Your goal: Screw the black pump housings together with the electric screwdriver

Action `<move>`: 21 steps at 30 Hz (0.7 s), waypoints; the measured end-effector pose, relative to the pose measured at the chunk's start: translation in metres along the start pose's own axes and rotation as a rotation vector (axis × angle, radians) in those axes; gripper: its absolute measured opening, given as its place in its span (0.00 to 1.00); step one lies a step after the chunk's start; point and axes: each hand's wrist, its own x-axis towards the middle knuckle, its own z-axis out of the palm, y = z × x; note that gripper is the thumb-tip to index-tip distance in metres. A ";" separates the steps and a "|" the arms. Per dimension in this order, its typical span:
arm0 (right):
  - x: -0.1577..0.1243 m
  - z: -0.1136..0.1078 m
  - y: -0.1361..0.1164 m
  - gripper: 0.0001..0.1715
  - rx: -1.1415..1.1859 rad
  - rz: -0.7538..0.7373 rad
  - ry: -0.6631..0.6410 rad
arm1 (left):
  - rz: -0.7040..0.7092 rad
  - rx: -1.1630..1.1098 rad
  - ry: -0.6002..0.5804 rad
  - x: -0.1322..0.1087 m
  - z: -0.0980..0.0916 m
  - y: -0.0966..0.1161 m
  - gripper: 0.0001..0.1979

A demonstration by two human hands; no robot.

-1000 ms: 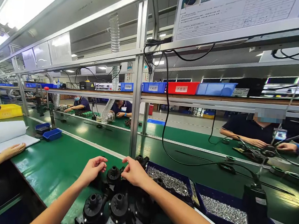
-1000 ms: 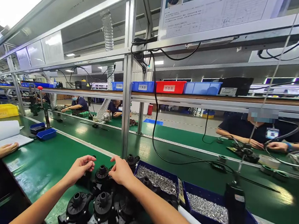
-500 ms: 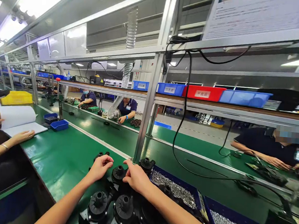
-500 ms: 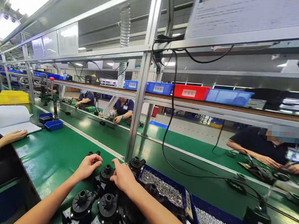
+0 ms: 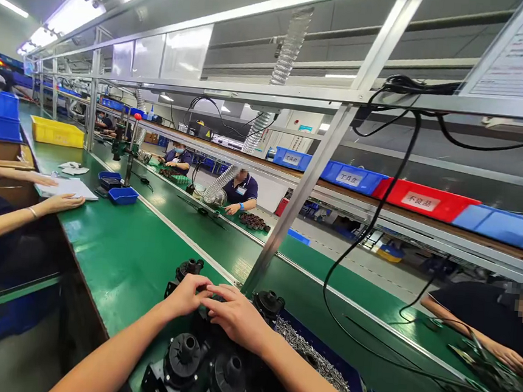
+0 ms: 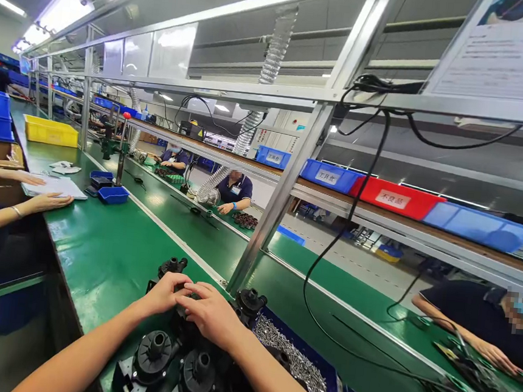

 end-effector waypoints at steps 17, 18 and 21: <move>-0.010 0.006 0.002 0.27 0.064 0.066 -0.040 | 0.073 0.106 -0.043 -0.002 -0.003 -0.009 0.14; -0.010 0.006 0.002 0.30 0.083 0.070 -0.041 | 0.080 0.114 -0.044 -0.003 -0.004 -0.009 0.14; -0.010 0.006 0.002 0.34 0.124 0.079 -0.040 | 0.111 0.142 -0.047 -0.003 -0.006 -0.012 0.13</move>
